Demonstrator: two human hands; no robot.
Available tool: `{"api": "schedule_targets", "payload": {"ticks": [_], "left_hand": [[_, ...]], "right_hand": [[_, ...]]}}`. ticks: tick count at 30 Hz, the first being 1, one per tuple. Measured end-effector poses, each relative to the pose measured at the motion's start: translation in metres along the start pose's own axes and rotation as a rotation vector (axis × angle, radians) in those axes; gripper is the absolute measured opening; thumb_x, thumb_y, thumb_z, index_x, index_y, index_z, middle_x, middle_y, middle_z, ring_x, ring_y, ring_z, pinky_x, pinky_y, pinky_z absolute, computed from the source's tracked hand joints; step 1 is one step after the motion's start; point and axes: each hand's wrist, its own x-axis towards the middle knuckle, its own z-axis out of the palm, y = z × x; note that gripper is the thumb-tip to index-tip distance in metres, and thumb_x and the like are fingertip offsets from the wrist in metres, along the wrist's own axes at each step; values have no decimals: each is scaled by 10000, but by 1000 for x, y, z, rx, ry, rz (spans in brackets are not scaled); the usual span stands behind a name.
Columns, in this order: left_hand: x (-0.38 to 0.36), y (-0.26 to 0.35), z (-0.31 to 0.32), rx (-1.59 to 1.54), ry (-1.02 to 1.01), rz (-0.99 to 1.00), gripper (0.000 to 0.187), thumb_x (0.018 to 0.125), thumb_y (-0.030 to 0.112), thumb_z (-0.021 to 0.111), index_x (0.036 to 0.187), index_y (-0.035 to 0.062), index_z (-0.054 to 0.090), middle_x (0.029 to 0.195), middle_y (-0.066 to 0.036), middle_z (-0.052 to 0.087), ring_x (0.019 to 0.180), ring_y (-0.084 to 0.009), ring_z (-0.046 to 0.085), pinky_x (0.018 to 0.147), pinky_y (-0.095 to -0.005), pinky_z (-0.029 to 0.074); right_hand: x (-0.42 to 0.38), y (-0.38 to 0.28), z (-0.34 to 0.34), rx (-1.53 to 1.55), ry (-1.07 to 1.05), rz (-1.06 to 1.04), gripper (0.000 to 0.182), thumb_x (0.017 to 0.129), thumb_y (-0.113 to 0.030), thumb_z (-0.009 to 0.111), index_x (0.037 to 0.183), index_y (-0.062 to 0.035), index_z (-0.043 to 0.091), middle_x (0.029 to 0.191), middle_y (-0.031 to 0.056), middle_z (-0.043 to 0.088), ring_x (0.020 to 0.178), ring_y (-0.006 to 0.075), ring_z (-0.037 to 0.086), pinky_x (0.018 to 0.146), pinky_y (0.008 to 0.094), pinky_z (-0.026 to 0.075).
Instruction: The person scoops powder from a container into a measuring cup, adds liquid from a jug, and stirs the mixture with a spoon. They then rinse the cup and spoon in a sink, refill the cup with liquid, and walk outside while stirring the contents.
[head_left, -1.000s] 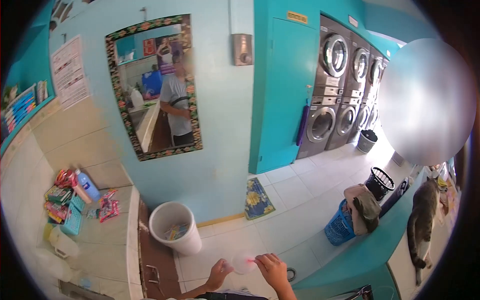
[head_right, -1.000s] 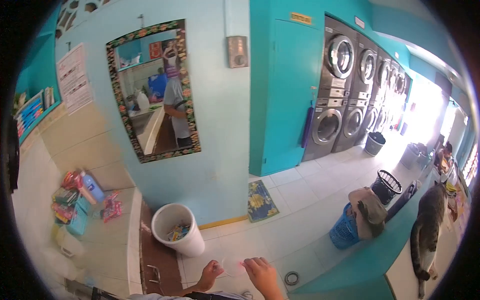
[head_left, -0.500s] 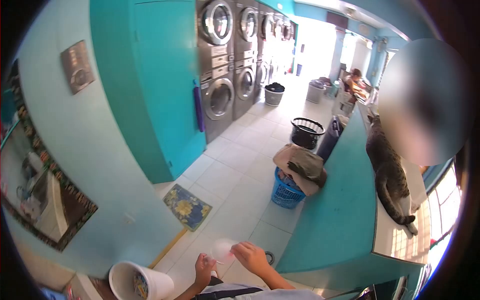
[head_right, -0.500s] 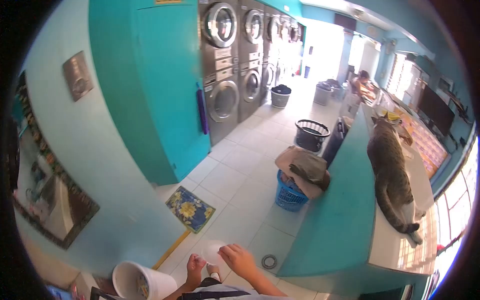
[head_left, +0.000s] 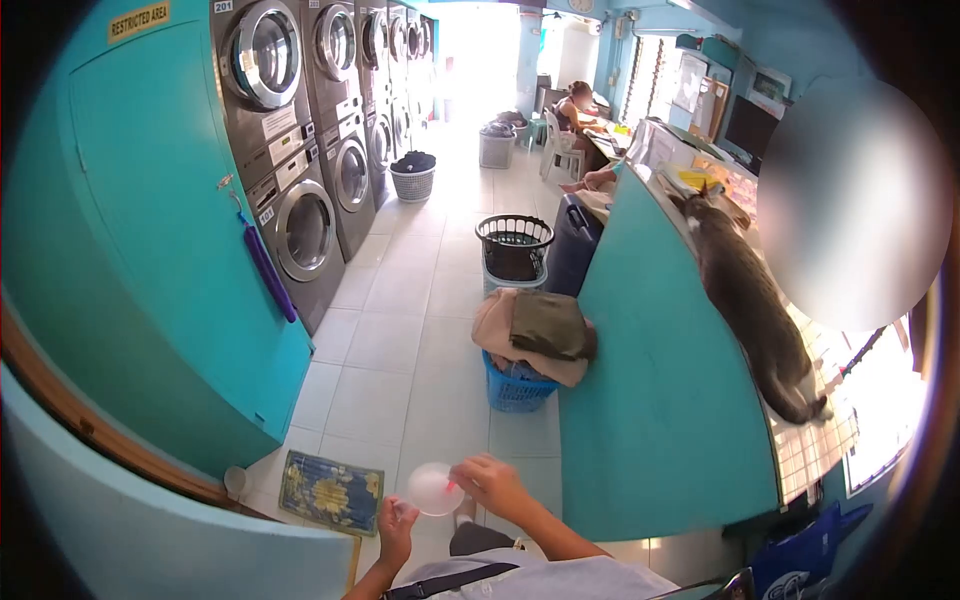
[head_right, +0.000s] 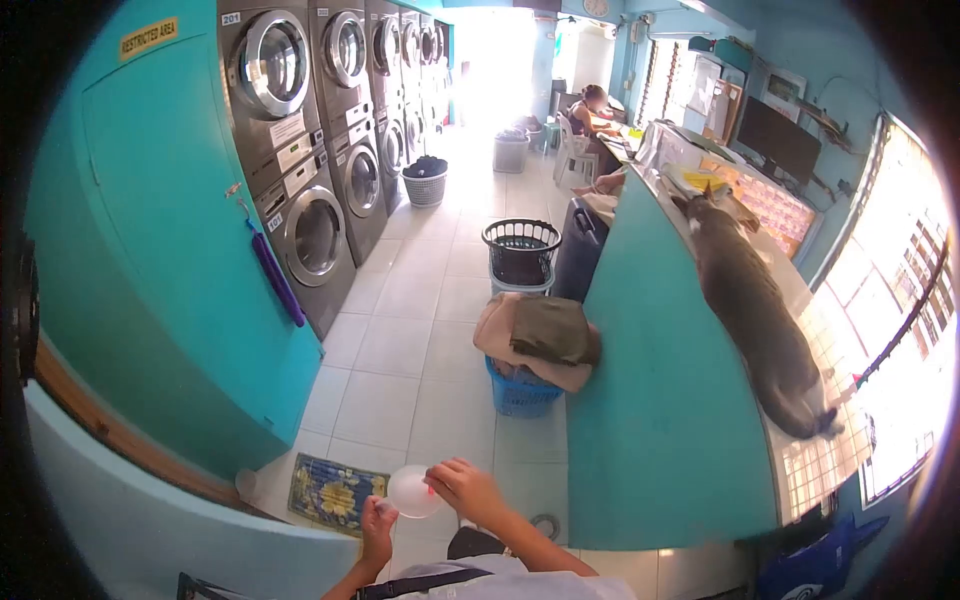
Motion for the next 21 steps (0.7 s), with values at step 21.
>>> {"api": "schedule_targets", "payload": {"ticks": [21], "left_hand": [[465,9,43,-97,57,40,194,798,128,565,945,82,445,828,24,416,805,-60,393,733,-212,341]], "right_hand": [[418,224,21,389,35,99,86,778,-50,621,859,-23,617,803,79,624,671,169,586,566,266,451]]}}
